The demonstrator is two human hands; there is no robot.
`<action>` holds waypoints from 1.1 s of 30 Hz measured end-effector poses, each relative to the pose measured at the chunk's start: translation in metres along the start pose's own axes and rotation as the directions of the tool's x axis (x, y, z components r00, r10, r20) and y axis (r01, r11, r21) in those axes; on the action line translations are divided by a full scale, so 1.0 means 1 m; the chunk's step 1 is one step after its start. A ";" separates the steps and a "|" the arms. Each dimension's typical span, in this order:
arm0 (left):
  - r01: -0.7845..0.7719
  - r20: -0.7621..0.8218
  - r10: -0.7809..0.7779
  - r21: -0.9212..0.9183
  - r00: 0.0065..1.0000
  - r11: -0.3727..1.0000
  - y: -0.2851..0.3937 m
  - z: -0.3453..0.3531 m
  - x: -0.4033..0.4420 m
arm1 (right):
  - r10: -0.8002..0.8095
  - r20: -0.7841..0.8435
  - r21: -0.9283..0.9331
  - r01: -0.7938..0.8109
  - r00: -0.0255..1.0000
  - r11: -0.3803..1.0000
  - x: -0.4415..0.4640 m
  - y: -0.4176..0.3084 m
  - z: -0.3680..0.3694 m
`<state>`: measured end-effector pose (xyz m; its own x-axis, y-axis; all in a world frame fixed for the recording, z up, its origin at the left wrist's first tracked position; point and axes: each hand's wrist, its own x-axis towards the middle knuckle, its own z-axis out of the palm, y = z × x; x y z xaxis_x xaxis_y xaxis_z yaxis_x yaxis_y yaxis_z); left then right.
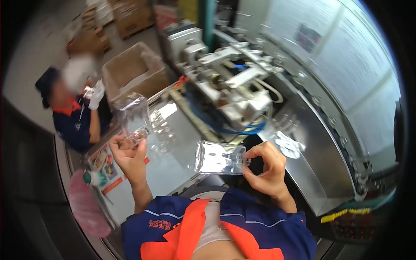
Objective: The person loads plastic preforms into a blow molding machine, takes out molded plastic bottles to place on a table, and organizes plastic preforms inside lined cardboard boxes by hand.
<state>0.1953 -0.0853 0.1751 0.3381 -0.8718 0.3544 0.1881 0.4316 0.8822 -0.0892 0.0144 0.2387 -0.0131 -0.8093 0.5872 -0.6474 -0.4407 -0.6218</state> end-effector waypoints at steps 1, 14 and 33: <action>0.020 -0.031 -0.019 0.056 0.999 0.998 -0.007 -0.026 -0.001 | -0.019 0.024 -0.004 0.019 1.000 1.000 0.005 -0.003 0.018; -0.069 0.127 -0.100 0.889 0.987 0.453 -0.155 -0.259 0.029 | -0.083 0.554 0.099 0.033 0.828 0.995 0.023 0.037 0.347; -0.235 0.408 -0.200 0.791 0.891 0.564 -0.259 -0.211 0.134 | 0.059 0.753 -0.139 0.072 0.655 0.988 0.075 0.113 0.508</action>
<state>0.3866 -0.2649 -0.0719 -0.1122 -0.9575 0.2658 -0.7031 0.2656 0.6596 0.2231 -0.2933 -0.0507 0.5272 -0.8487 -0.0420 -0.7466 -0.4391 -0.4999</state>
